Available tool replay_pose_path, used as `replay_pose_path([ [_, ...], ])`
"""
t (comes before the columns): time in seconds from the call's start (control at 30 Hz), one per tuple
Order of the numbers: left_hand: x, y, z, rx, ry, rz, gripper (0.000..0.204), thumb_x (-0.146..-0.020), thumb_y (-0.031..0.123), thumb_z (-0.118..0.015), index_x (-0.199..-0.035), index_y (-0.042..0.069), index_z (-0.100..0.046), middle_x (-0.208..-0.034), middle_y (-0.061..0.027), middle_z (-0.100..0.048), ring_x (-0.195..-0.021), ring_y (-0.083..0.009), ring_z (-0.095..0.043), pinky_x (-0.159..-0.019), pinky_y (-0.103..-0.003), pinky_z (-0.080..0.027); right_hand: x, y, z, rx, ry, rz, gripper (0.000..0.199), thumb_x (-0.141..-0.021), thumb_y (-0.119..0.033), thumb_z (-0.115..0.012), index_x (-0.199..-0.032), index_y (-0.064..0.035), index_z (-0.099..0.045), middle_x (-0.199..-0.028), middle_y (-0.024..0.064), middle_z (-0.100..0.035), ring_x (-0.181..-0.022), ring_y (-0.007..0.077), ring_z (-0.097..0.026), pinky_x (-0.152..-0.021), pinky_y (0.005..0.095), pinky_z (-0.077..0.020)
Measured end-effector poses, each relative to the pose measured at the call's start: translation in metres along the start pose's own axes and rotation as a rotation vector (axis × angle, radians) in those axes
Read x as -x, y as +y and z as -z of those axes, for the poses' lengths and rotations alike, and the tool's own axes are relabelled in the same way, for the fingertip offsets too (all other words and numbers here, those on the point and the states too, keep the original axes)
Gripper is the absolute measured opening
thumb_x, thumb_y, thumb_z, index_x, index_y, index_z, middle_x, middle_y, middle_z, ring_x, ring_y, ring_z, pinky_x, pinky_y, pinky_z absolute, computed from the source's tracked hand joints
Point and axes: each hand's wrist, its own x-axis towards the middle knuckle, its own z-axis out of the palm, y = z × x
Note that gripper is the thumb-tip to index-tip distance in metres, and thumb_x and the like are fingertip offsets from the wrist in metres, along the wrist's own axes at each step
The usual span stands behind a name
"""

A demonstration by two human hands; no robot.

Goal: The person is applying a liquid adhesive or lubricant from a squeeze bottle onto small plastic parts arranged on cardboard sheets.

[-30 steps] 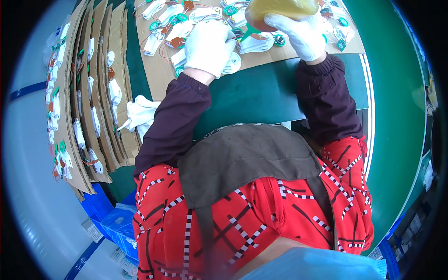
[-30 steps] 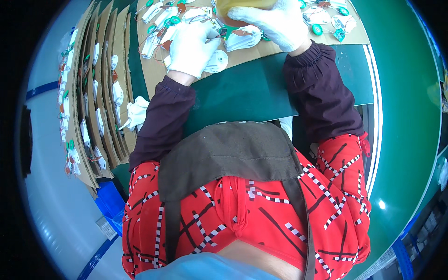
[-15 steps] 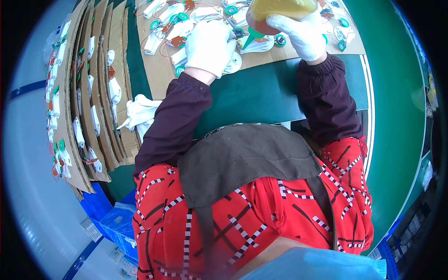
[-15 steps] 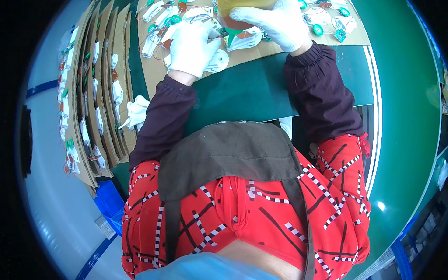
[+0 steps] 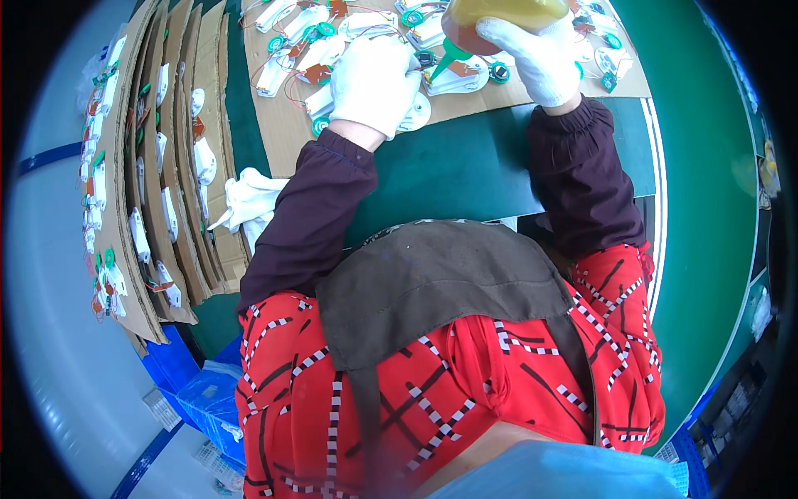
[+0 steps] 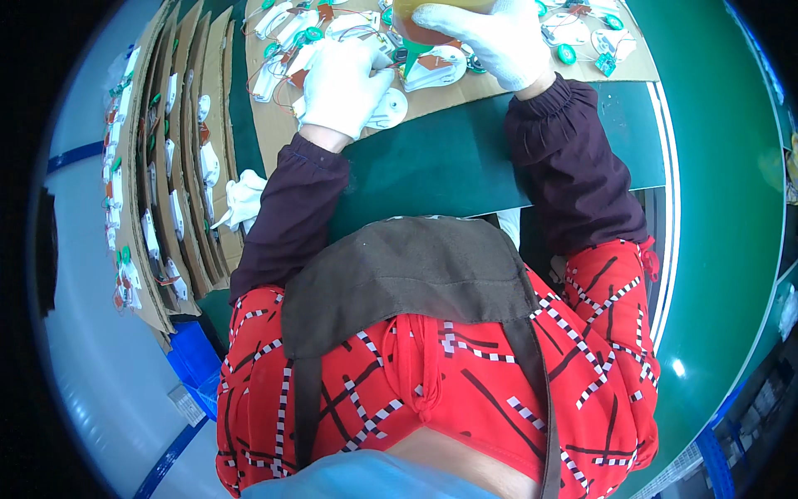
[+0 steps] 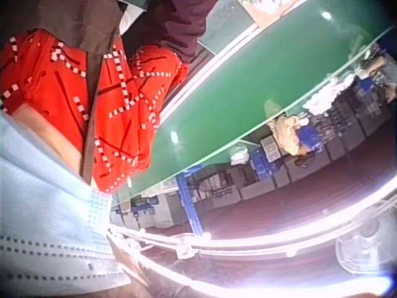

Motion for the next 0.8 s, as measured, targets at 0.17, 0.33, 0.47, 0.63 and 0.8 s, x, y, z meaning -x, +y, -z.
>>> replay_pose_path([
  [0.17, 0.001, 0.000, 0.001, 0.023, -0.004, 0.000, 0.014, -0.076, 0.026, -0.067, -0.083, 0.016, -0.074, -0.081, -0.0054, -0.065, -0.083, -0.0256, -0.061, -0.070, -0.038, -0.052, 0.002, -0.005, -0.003, 0.009, 0.022, -0.006, 0.038, -0.080, -0.015, -0.073, -0.115, -0.0066, -0.059, -0.105, 0.0058, -0.065, -0.097, 0.0178, -0.062, -0.083, 0.0291, -0.0499],
  [0.33, 0.000, -0.001, 0.002, 0.027, -0.057, 0.042, 0.014, -0.076, 0.027, -0.067, -0.082, 0.016, -0.074, -0.080, -0.0056, -0.065, -0.082, -0.0253, -0.061, -0.071, -0.039, -0.052, -0.009, -0.036, -0.026, -0.134, 0.038, -0.034, 0.059, -0.072, -0.005, -0.075, -0.125, -0.0032, -0.049, -0.109, 0.0053, -0.060, -0.099, 0.0157, -0.057, -0.087, 0.0301, -0.0464],
  [0.47, -0.004, 0.002, 0.003, 0.005, -0.052, 0.023, 0.013, -0.076, 0.026, -0.067, -0.081, 0.016, -0.074, -0.078, -0.0061, -0.065, -0.080, -0.0254, -0.062, -0.069, -0.039, -0.052, -0.001, -0.015, -0.011, -0.082, 0.065, -0.052, 0.048, -0.076, -0.008, -0.074, -0.119, -0.0037, -0.055, -0.106, 0.0058, -0.062, -0.096, 0.0167, -0.060, -0.084, 0.0294, -0.0479],
  [0.63, -0.003, 0.000, 0.004, 0.022, -0.044, 0.019, 0.013, -0.075, 0.026, -0.067, -0.081, 0.017, -0.074, -0.077, -0.0063, -0.066, -0.079, -0.0254, -0.063, -0.068, -0.039, -0.053, -0.006, -0.032, -0.027, -0.190, 0.060, -0.126, 0.056, -0.073, -0.006, -0.075, -0.124, -0.0026, -0.050, -0.109, 0.0053, -0.060, -0.097, 0.0149, -0.057, -0.085, 0.0293, -0.0464],
  [0.8, -0.004, -0.001, 0.001, 0.024, -0.038, 0.019, 0.013, -0.075, 0.025, -0.067, -0.081, 0.017, -0.074, -0.078, -0.0061, -0.066, -0.078, -0.0250, -0.063, -0.068, -0.039, -0.053, -0.010, -0.039, -0.028, -0.108, 0.053, -0.081, 0.051, -0.075, -0.009, -0.073, -0.120, -0.0017, -0.052, -0.104, 0.0046, -0.061, -0.093, 0.0140, -0.058, -0.081, 0.0281, -0.0474],
])
